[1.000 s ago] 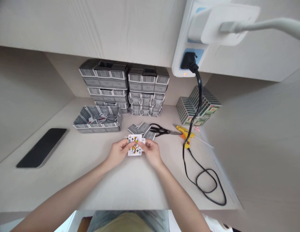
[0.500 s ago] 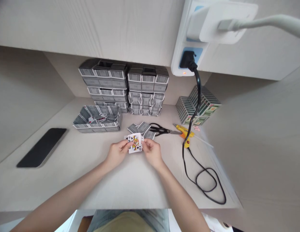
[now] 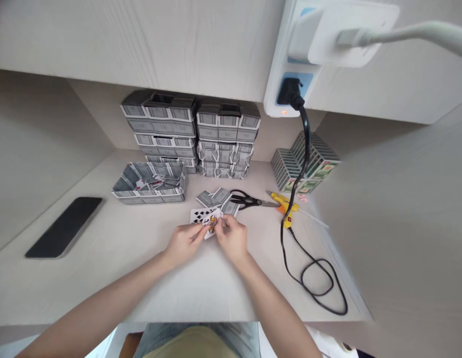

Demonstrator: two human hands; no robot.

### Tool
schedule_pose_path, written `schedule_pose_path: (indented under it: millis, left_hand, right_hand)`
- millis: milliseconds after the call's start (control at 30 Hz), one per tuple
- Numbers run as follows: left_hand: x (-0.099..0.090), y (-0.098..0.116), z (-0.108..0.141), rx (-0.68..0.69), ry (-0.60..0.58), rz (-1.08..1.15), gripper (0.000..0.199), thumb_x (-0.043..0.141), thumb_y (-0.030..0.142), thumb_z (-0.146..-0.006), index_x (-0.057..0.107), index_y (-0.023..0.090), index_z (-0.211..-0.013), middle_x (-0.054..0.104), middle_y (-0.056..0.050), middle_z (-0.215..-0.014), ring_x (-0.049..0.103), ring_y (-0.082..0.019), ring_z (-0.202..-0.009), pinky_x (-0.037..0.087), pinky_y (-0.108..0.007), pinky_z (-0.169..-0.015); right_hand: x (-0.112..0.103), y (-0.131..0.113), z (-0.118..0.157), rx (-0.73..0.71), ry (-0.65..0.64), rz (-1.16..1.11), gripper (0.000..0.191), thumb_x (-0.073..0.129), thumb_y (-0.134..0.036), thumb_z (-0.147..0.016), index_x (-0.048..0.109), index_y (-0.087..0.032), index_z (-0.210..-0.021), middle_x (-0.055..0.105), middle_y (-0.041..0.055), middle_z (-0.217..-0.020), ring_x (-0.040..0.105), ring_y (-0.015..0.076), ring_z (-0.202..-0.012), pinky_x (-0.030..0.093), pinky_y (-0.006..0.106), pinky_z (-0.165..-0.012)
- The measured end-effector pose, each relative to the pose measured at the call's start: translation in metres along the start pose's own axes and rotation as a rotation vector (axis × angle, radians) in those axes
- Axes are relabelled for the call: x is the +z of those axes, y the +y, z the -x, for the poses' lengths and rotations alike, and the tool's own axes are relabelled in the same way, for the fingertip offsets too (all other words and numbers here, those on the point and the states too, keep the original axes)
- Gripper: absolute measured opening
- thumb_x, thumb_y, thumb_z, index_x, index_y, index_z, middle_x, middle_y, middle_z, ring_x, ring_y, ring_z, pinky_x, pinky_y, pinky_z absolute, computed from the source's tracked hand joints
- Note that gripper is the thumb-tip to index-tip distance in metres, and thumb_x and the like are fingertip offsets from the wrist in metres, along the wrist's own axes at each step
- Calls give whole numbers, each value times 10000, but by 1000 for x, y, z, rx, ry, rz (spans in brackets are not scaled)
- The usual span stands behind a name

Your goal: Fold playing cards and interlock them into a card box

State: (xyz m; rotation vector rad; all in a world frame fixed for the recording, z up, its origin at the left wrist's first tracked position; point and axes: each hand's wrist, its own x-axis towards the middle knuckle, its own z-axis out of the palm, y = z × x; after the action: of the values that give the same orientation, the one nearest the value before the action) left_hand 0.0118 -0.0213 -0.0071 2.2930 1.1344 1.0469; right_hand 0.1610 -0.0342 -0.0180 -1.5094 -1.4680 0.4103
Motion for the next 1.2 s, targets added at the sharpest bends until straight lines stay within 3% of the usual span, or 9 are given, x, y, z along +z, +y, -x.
schedule_pose_path:
  millis: [133, 333, 567, 733, 933, 1033, 1200]
  left_hand:
    - [-1, 0, -1, -9, 21, -37, 319, 427, 274, -858, 518, 152, -578, 479, 42, -462, 421, -58, -423, 314, -176, -464]
    - [0, -1, 1, 85, 40, -100, 296, 426, 245, -863, 540, 152, -606, 516, 34, -471, 445, -59, -418, 325, -181, -455]
    - [4, -5, 6, 307, 52, -191, 186, 443, 170, -847, 588, 133, -959, 648, -21, -653, 591, -111, -568, 446, -223, -574]
    - [2, -3, 7, 303, 85, -224, 250, 443, 154, -843, 555, 144, -1066, 667, -24, -685, 608, -114, -579, 470, -230, -575]
    - [1, -4, 6, 227, 180, -259, 235, 461, 180, -841, 579, 149, -1041, 638, -7, -596, 573, -100, -497, 437, -215, -514]
    - [1, -6, 6, 226, 207, -242, 225, 459, 170, -840, 589, 148, -1023, 647, -13, -617, 576, -100, -505, 440, -212, -511]
    - [3, -6, 7, 228, 172, -205, 248, 467, 161, -837, 574, 127, -1058, 655, -21, -647, 585, -104, -532, 453, -213, -526]
  right_hand:
    - [-3, 1, -4, 8, -48, -180, 261, 473, -291, -806, 589, -169, -1006, 695, 59, -870, 660, 170, -734, 519, 263, -678]
    - [-6, 0, -6, -21, -80, -157, 228, 444, -291, -835, 604, -165, -936, 695, 55, -801, 655, 166, -694, 515, 262, -642]
    - [-4, -1, 0, -87, -40, -28, 187, 437, -257, -833, 590, -177, -904, 702, 63, -819, 667, 168, -694, 518, 265, -665]
    - [-3, -4, 0, -53, 17, -63, 165, 461, -269, -815, 583, -177, -878, 699, 71, -807, 664, 173, -680, 521, 278, -658]
    - [-5, -1, -9, 74, -214, -424, 184, 505, -332, -789, 569, -165, -834, 688, 71, -791, 657, 177, -701, 529, 278, -648]
    - [-5, 2, -10, 66, -249, -342, 203, 492, -335, -792, 593, -159, -809, 681, 63, -753, 647, 176, -670, 519, 278, -642]
    - [-4, 1, -6, -57, -173, -42, 204, 445, -293, -810, 597, -167, -756, 653, 30, -641, 618, 146, -581, 474, 226, -577]
